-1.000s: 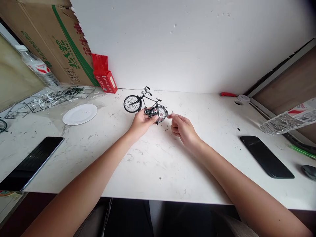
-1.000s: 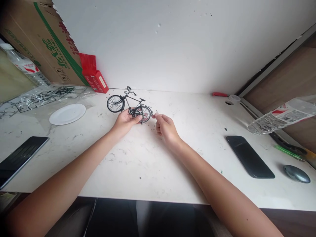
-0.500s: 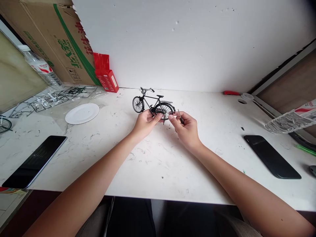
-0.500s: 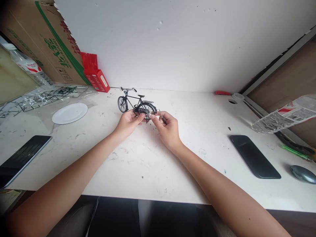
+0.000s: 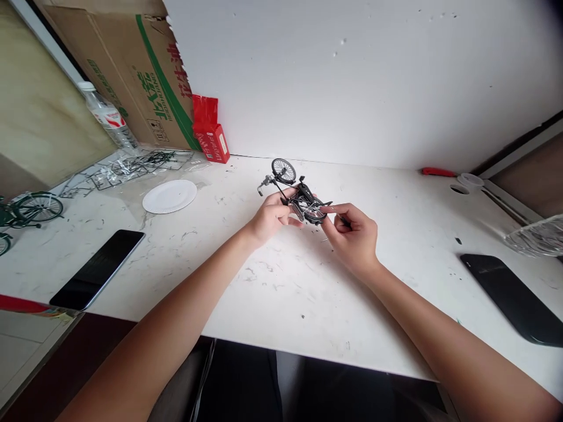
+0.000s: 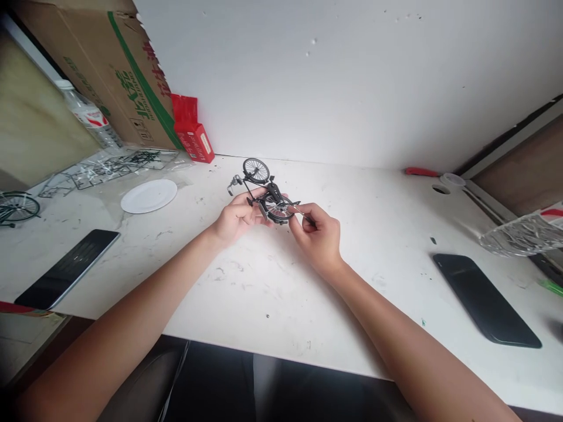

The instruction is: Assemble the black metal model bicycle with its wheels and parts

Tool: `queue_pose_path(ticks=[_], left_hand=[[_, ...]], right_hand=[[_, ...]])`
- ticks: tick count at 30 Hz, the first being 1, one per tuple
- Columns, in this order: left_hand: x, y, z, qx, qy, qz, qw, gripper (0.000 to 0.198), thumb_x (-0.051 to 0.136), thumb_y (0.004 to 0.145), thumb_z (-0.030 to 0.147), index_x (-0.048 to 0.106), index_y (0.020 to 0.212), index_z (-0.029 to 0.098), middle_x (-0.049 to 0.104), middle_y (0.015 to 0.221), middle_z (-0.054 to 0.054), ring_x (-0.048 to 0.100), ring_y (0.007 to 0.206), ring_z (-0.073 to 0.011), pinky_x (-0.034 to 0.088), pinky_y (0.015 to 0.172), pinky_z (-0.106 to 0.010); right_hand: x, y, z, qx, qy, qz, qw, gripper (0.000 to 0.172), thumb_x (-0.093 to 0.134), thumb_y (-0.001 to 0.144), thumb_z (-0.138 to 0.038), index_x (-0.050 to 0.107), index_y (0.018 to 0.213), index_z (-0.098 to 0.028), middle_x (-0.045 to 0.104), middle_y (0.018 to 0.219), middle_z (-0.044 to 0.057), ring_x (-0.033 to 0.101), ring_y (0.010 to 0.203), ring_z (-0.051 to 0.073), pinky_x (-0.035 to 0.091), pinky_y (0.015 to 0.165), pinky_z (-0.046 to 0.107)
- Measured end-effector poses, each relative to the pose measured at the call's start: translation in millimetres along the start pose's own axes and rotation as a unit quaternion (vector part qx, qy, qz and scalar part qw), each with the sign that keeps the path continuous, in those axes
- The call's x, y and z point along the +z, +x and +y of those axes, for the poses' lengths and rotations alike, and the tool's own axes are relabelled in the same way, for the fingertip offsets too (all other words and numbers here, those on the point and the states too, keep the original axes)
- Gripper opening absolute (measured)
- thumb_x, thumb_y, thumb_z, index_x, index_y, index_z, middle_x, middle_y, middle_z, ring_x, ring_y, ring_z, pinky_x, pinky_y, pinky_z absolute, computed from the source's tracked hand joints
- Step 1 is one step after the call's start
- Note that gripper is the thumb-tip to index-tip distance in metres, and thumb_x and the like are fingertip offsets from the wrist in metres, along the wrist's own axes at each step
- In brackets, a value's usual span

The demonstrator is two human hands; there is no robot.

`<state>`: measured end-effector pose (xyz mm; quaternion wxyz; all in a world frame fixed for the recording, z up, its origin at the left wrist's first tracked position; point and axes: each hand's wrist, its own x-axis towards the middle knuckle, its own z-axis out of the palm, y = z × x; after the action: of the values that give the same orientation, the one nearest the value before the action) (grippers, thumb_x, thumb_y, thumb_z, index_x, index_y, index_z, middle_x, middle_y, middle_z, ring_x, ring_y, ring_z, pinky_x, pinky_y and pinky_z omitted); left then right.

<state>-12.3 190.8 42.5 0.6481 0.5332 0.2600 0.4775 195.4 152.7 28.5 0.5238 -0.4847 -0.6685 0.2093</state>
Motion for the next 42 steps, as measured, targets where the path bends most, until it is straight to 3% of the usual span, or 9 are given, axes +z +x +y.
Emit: queue_pose_path(ticks=[3,8,12,17,22,27,30,33,42], left_hand=[[4.4,-2,4,-0.029,-0.05,-0.018,0.998,0.051,0.065,0.067,0.027,0.074,0.117,0.019,0.078,0.127,-0.013,0.074,0.113,-0.0341,0.063,0.086,-0.047],[10.7,-2,-1,-0.066,-0.071,0.007,0.995,0.039,0.079,0.087,0.05,0.072,0.111,0.02,0.076,0.129,-0.014,0.073,0.116,-0.0291,0.062,0.09,-0.04],[7.7,1,-11,-0.07,-0.069,0.019,0.995,0.048,0.092,0.078,0.035,0.071,0.119,0.021,0.078,0.123,-0.012,0.075,0.111,-0.026,0.059,0.099,-0.042],[1.4,3,-19,-0.061,-0.068,0.035,0.995,0.059,0.093,0.078,0.028,0.068,0.131,0.025,0.079,0.122,-0.01,0.076,0.114,-0.0256,0.055,0.108,-0.046],[-1.8,5,-23,-0.06,-0.073,0.086,0.992,0.069,0.095,0.073,0.022,0.064,0.135,0.027,0.079,0.125,-0.009,0.077,0.114,-0.0245,0.054,0.109,-0.046],[-4.0,6,-27,-0.096,-0.062,0.097,0.989,0.057,0.098,0.068,0.022,0.072,0.119,0.022,0.08,0.124,-0.011,0.077,0.113,-0.025,0.053,0.109,-0.044],[-4.0,5,-28,-0.104,-0.062,0.091,0.988,0.055,0.099,0.067,0.023,0.074,0.116,0.021,0.08,0.123,-0.011,0.076,0.115,-0.0262,0.051,0.11,-0.046],[-2.7,5,-28,-0.088,-0.073,0.089,0.989,0.048,0.099,0.07,0.027,0.076,0.111,0.02,0.08,0.12,-0.01,0.077,0.113,-0.0264,0.049,0.113,-0.046],[-6.2,7,-26,-0.061,-0.063,0.101,0.991,0.047,0.099,0.07,0.032,0.079,0.111,0.021,0.079,0.124,-0.008,0.076,0.108,-0.0236,0.048,0.108,-0.042]], right_hand=[[1,1,1,0.013,-0.008,0.001,1.0,0.018,0.071,0.092,-0.04,0.074,0.1,-0.023,0.032,0.058,-0.008,0.027,0.056,0.014,0.029,0.059,0.031],[2,3,3,0.013,-0.032,-0.01,0.999,0.02,0.069,0.092,-0.041,0.075,0.098,-0.023,0.032,0.057,-0.008,0.028,0.055,0.013,0.029,0.059,0.031],[2,3,6,0.009,-0.04,-0.018,0.999,0.017,0.069,0.092,-0.037,0.074,0.098,-0.022,0.031,0.058,-0.008,0.028,0.055,0.013,0.028,0.059,0.03],[-3,5,8,-0.001,-0.032,-0.021,0.999,0.011,0.065,0.094,-0.032,0.07,0.1,-0.023,0.029,0.059,-0.009,0.027,0.055,0.014,0.03,0.06,0.031],[-14,16,12,0.012,0.022,0.004,1.0,0.018,0.056,0.104,-0.045,0.053,0.109,-0.027,0.042,0.071,-0.004,0.038,0.062,0.017,0.033,0.062,0.033],[-21,31,37,0.064,-0.104,-0.017,0.992,0.024,0.053,0.105,-0.046,0.06,0.096,-0.024,0.057,0.078,0.001,0.047,0.069,0.019,0.038,0.067,0.035],[-25,38,54,0.057,-0.178,-0.043,0.981,0.019,0.062,0.096,-0.038,0.068,0.089,-0.021,0.067,0.092,0.008,0.059,0.089,0.025,0.045,0.079,0.039],[-28,40,64,0.051,-0.219,-0.03,0.974,0.018,0.063,0.092,-0.036,0.071,0.086,-0.021,0.07,0.094,0.011,0.059,0.102,0.03,0.046,0.089,0.043],[-27,39,71,0.089,-0.271,-0.067,0.956,0.016,0.064,0.089,-0.033,0.073,0.084,-0.022,0.073,0.09,0.01,0.06,0.097,0.031,0.048,0.088,0.045]])
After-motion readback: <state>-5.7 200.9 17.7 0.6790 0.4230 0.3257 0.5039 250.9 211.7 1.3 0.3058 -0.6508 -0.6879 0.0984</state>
